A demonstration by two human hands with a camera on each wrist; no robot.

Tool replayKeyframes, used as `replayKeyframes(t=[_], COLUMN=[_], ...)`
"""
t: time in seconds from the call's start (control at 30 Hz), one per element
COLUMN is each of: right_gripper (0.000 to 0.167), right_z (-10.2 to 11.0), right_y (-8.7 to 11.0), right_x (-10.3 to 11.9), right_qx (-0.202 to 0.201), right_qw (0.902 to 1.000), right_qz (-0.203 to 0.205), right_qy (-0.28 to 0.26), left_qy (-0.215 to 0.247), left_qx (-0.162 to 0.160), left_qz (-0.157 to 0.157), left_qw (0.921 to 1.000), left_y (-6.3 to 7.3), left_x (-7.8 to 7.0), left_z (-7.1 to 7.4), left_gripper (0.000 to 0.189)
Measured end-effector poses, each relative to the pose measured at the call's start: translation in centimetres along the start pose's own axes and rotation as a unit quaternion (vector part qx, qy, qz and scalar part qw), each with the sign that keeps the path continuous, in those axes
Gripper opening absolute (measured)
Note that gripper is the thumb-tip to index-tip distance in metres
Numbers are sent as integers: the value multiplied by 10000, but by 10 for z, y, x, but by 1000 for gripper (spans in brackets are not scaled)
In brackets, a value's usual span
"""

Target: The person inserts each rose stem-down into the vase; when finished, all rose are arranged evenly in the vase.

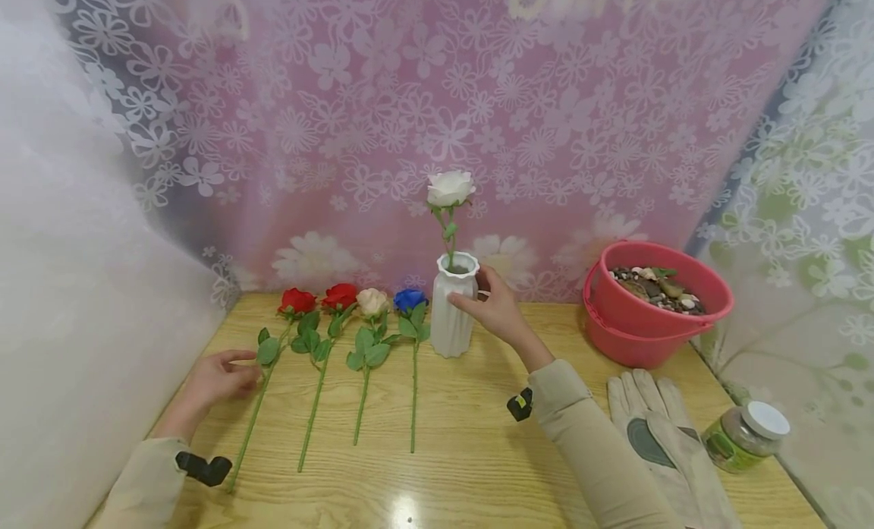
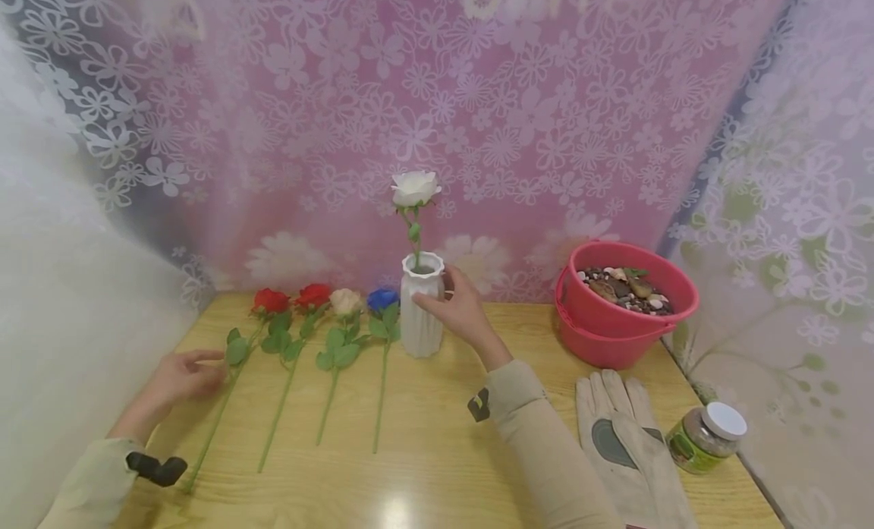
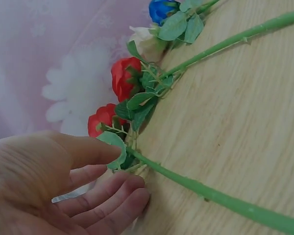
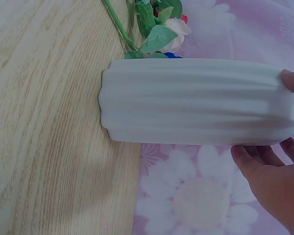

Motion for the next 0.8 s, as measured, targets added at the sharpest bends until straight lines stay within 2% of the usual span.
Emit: replayKeyframes(t=[0.43,0.63,0.8], right_gripper=[81,81,82], right_z=[0,0,0], right_y=[0,0,1], right_x=[0,-1,-2], right_qx=[29,-5,-33], right_qw=[10000,9999,9999], right_qz=[-40,-66,-103], right_qy=[79,82,102], left_qy=[39,-209,-445], left_qx=[72,63,13], left_qz=[268,358,453], left_qw=[9996,9991,9980], left_y=[-2,-4,-3], left_x=[8,13,10], left_z=[-5,-7,-9], left_gripper=[61,65,68])
Point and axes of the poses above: each hand's wrist, its own y-axis away from the middle knuckle, its own z-axis out of the back of the hand, x = y × z, the point moved 6 cm from there along -y, towards the middle knuckle, and after that the axes turned 3 degrees about x, right-handed, at the moved point
